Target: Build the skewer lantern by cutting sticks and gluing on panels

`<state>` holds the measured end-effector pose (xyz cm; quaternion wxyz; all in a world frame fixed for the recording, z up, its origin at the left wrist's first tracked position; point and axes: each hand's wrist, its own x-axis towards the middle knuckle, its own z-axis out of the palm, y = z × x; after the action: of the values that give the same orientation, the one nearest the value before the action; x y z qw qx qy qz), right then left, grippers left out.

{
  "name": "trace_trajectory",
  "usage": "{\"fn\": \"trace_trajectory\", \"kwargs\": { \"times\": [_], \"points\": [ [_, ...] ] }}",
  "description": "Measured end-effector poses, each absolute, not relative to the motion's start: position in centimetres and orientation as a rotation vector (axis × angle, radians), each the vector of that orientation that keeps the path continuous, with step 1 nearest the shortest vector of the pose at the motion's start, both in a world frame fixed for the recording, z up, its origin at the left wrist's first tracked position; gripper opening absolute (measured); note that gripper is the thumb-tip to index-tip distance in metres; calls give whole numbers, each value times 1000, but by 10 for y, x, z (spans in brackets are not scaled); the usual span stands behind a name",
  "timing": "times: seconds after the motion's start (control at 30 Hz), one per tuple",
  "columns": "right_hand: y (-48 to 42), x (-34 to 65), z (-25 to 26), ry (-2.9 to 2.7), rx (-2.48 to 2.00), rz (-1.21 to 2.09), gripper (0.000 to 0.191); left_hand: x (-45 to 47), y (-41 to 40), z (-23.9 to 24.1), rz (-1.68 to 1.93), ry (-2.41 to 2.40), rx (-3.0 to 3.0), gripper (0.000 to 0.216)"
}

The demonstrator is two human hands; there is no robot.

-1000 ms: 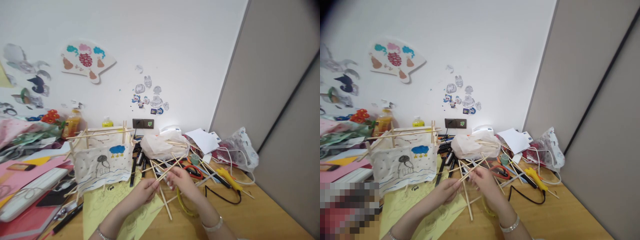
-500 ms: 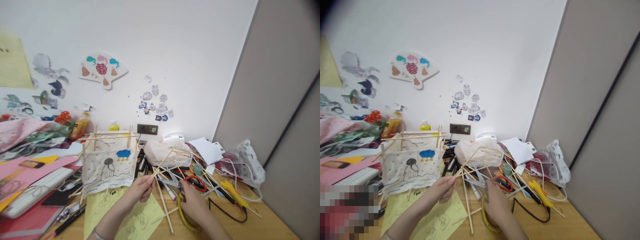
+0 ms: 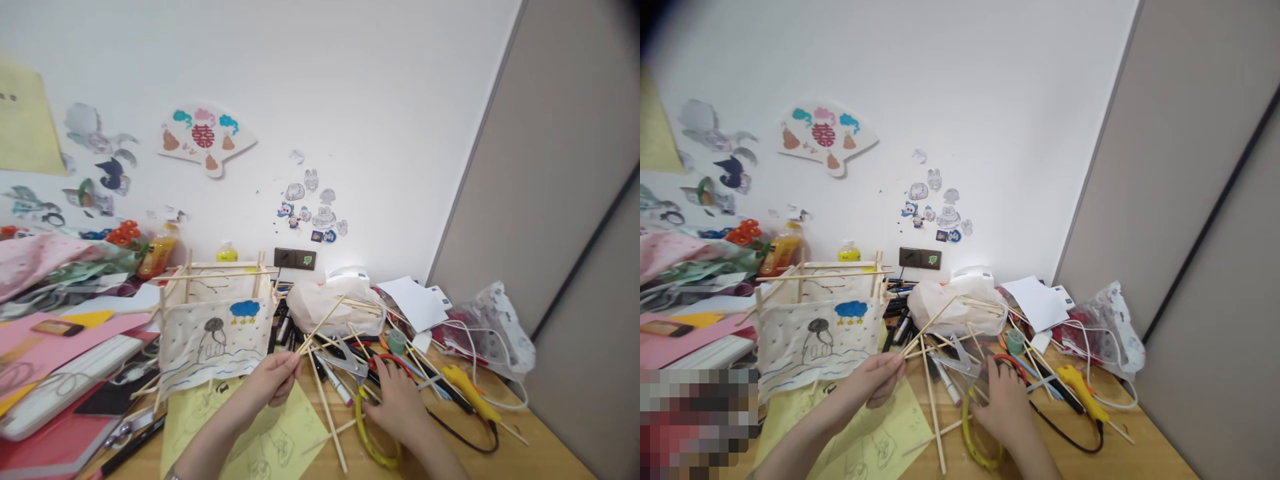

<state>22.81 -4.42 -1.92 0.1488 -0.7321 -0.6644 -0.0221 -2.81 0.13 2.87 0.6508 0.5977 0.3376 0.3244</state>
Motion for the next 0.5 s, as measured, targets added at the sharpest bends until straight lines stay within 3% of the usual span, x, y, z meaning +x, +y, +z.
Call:
{"fn": "trace_trajectory", "kwargs": {
  "times": [0.23, 0.5],
  "points": [
    [-41, 239, -6, -1918, -1851, -18, 71, -33, -3, 40, 728, 714, 1381, 46],
    [-59, 235, 9, -1558, -1375, 754, 76, -39, -9, 112, 677, 711, 1587, 45]
  ]
}}
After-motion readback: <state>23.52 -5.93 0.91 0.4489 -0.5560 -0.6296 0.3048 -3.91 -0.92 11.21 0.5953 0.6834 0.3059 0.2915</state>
